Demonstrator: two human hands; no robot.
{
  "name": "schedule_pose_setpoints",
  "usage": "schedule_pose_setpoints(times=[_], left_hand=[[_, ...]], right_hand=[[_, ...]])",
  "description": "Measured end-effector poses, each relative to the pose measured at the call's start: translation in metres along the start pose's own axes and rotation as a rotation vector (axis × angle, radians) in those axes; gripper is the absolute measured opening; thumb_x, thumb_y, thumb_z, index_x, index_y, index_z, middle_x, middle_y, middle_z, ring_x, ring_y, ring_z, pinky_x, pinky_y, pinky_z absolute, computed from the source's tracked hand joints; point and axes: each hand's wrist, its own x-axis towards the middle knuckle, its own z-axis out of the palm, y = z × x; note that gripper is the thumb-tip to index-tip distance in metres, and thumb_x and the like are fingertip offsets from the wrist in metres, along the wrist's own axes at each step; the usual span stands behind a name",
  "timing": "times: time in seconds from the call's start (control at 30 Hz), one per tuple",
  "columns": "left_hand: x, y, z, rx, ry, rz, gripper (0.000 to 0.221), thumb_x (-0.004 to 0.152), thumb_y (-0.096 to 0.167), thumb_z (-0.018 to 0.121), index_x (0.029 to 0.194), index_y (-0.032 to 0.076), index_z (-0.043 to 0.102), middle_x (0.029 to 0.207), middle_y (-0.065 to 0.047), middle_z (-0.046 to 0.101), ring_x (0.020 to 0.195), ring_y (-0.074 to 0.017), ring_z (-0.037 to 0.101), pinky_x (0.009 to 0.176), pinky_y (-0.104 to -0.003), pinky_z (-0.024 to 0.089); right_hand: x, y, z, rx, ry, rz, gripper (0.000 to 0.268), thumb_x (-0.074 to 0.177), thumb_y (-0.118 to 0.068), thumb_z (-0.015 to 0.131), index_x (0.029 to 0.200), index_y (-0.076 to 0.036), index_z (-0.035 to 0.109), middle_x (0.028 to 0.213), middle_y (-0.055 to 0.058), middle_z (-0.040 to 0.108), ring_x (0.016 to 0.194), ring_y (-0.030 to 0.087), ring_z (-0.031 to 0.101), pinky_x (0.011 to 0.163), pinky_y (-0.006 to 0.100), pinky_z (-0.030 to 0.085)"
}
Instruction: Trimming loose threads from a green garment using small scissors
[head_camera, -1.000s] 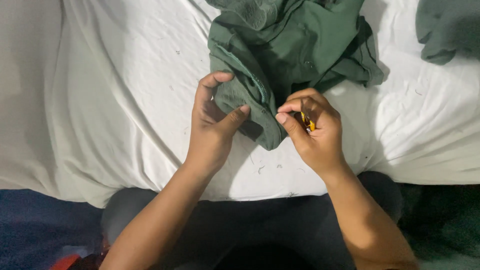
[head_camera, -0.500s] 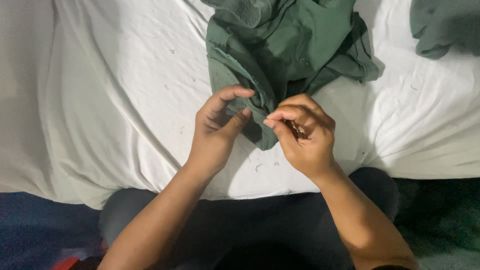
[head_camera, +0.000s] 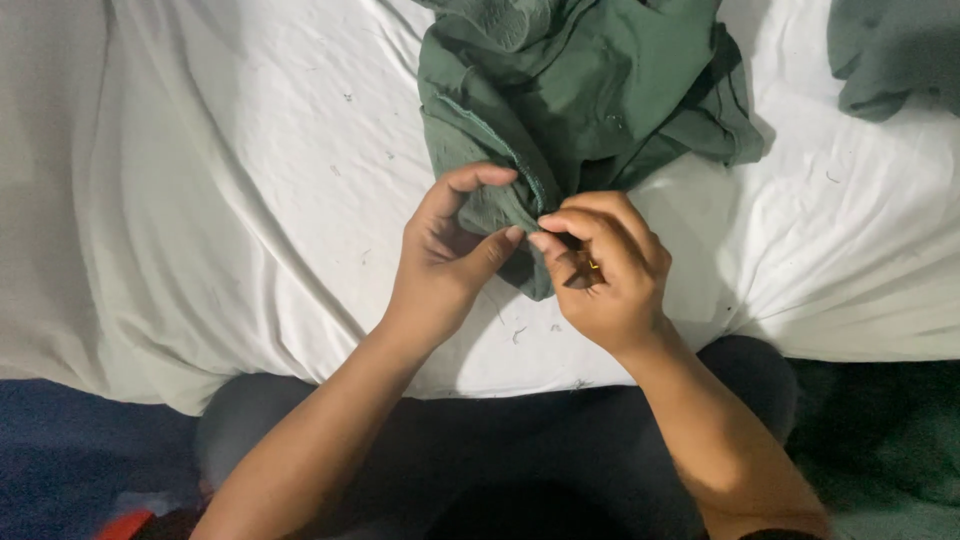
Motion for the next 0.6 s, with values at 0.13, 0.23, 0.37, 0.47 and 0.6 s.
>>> schedule_pose_setpoints(times=[0.13, 0.23, 0.37, 0.47, 0.6], left_hand=[[0.004, -0.003, -0.003, 0.054, 0.023, 0.052, 0.050, 0.087, -0.010, 0.074, 0.132, 0.005, 0.058, 0.129, -0.004, 0.055, 0.125, -0.0125, 0.053, 0.097, -0.028, 0.059], [0.005, 0.005, -0.002, 0.060, 0.056, 0.040, 0.050, 0.087, -0.011, 0.075, 0.131, 0.005, 0.059, 0.129, -0.005, 0.055, 0.123, -0.0124, 0.053, 0.095, -0.027, 0.060], [0.004, 0.003, 0.001, 0.025, 0.068, 0.019, 0.053, 0.086, -0.011, 0.077, 0.132, 0.006, 0.058, 0.130, -0.005, 0.057, 0.124, -0.0128, 0.055, 0.097, -0.027, 0.059], [0.006, 0.006, 0.002, 0.026, 0.041, 0.062, 0.073, 0.083, -0.010, 0.082, 0.144, 0.011, 0.048, 0.138, -0.004, 0.054, 0.132, -0.0145, 0.052, 0.110, -0.033, 0.054], [0.010, 0.009, -0.001, -0.257, 0.107, 0.022, 0.090, 0.089, -0.011, 0.072, 0.159, 0.019, 0.024, 0.141, -0.009, 0.050, 0.122, -0.0201, 0.061, 0.100, -0.033, 0.058]], right_hand=[[0.001, 0.006, -0.008, 0.037, -0.005, 0.032, 0.005, 0.098, 0.000, 0.070, 0.095, 0.004, 0.070, 0.083, 0.015, 0.064, 0.073, 0.029, 0.064, 0.065, 0.037, 0.053], [0.000, 0.007, -0.011, 0.112, 0.003, 0.072, 0.009, 0.102, -0.002, 0.065, 0.096, 0.005, 0.069, 0.084, 0.016, 0.063, 0.074, 0.028, 0.061, 0.066, 0.036, 0.051], [-0.006, 0.009, -0.004, 0.161, -0.030, 0.081, 0.024, 0.094, -0.014, 0.079, 0.101, 0.005, 0.068, 0.088, 0.017, 0.066, 0.080, 0.027, 0.063, 0.069, 0.035, 0.049], [-0.008, 0.011, -0.005, 0.085, -0.068, 0.118, 0.018, 0.088, 0.002, 0.081, 0.098, 0.005, 0.067, 0.087, 0.017, 0.065, 0.072, 0.028, 0.062, 0.064, 0.035, 0.050], [-0.006, 0.018, -0.017, 0.091, -0.090, 0.069, 0.012, 0.086, 0.006, 0.076, 0.095, 0.002, 0.068, 0.091, 0.019, 0.066, 0.076, 0.033, 0.063, 0.066, 0.040, 0.050]])
